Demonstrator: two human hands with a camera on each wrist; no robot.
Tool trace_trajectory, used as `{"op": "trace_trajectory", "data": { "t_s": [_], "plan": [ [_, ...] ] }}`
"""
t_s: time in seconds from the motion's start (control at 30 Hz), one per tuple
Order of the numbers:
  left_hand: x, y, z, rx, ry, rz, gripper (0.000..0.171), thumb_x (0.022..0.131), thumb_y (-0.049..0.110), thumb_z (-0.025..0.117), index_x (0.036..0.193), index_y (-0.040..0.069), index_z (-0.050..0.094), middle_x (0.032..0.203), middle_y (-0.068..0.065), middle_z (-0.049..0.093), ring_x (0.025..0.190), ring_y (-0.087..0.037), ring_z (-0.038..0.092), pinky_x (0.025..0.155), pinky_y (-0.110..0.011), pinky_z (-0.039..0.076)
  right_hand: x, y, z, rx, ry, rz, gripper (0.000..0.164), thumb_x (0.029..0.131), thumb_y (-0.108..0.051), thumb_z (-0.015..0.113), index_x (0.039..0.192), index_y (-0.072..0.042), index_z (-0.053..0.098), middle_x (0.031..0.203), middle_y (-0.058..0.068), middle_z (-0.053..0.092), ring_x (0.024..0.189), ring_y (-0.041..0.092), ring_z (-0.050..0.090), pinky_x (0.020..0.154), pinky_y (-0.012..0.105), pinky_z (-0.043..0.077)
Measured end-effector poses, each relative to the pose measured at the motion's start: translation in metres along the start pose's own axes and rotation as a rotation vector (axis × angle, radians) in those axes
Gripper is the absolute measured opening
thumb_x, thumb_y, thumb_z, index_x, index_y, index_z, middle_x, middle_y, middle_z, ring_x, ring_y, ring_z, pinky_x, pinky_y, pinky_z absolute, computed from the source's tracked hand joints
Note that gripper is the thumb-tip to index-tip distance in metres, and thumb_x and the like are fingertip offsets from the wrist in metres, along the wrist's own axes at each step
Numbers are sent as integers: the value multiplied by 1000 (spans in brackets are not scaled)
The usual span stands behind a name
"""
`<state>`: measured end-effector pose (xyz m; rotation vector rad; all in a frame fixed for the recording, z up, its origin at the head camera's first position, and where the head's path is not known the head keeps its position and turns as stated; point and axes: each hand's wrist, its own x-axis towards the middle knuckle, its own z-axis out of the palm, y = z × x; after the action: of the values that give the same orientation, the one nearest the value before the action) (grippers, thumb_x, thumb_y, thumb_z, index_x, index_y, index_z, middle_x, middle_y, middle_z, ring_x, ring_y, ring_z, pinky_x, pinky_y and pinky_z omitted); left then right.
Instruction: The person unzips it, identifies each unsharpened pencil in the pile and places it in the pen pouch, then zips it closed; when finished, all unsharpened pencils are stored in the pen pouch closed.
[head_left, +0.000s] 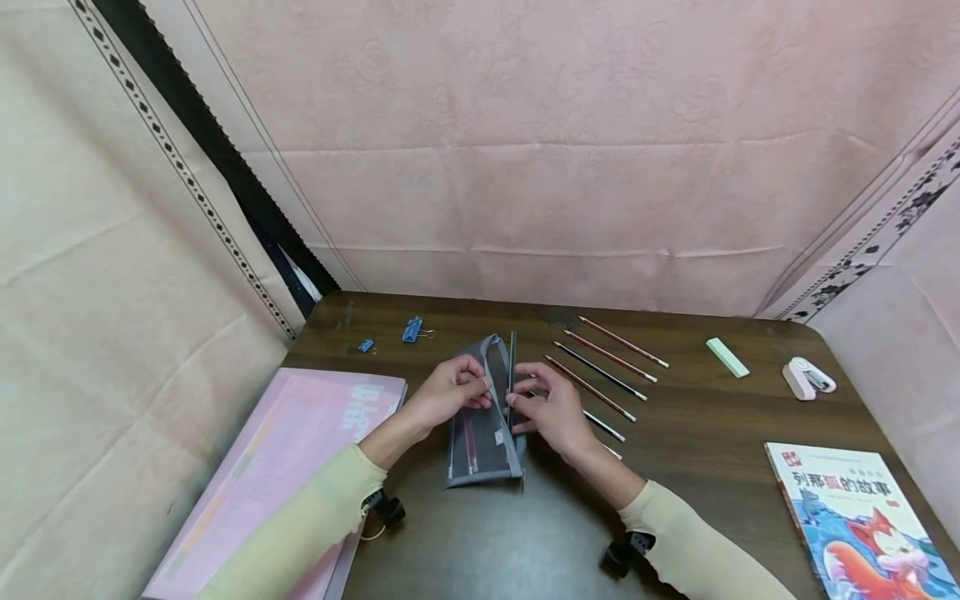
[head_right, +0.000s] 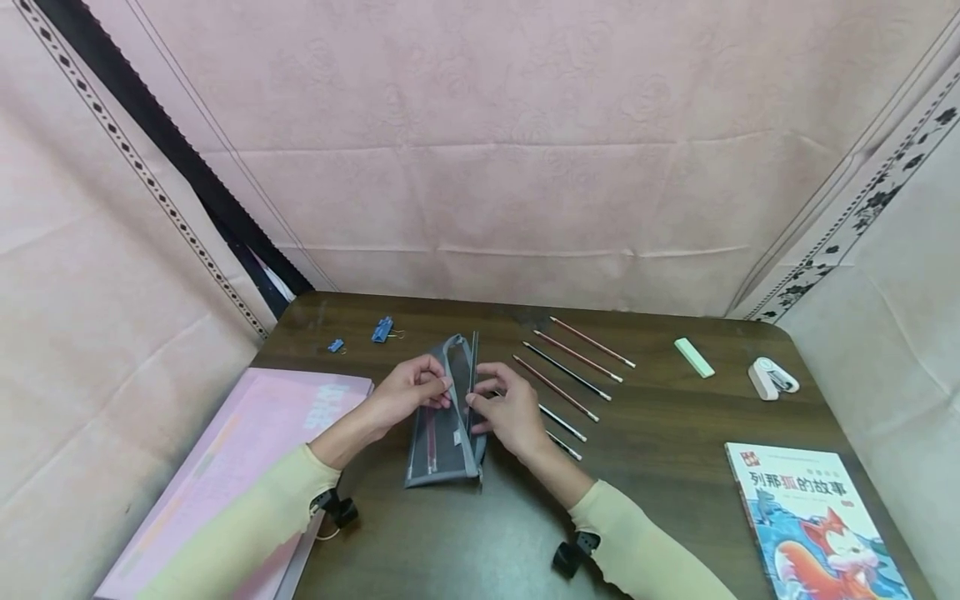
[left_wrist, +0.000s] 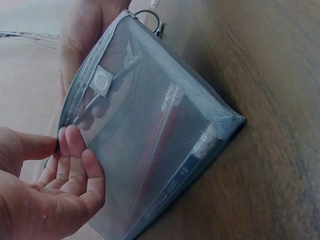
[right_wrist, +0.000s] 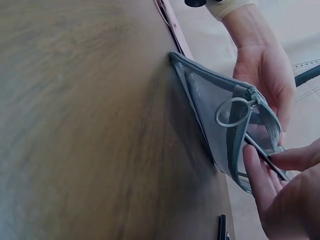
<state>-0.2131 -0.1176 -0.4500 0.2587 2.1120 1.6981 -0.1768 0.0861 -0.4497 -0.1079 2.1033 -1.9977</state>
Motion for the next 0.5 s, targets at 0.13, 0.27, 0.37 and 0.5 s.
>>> {"op": "trace_trajectory", "data": {
  "t_s": [0.13,0.27,0.37,0.5],
  "plan": [
    [1,0,0,3,4,-4,18,96,19,58,106,4,52,92,-11,69,88,-24,69,85,-40,57,8,13,0,-57,7,22,47,88,-7,68,132,-10,52,112,21,64,81,35,71,64,49,59],
    [2,1,1,4,1,-8,16,96,19,58,105,6,53,91,-10,69,88,-24,69,86,-41,57,12,24,1,-90,28,14,46,86,-10,71,130,-14,56,107,14,67,76,30,70,60,44,59],
    [2,1,2,3,-1,-2,16,96,19,58,105,6,53,91,-10,69,89,-26,69,89,-45,55,11,24,2,-111,34,10,45,86,-10,71,129,-15,57,105,12,68,75,30,70,58,41,59],
    [1,0,3,3,5,-1,15,97,18,58,105,6,53,90,-10,69,88,-24,69,91,-48,54,10,23,5,-144,32,0,44,86,-9,71,127,-14,58,103,11,68,74,25,70,57,39,59]
  ]
}}
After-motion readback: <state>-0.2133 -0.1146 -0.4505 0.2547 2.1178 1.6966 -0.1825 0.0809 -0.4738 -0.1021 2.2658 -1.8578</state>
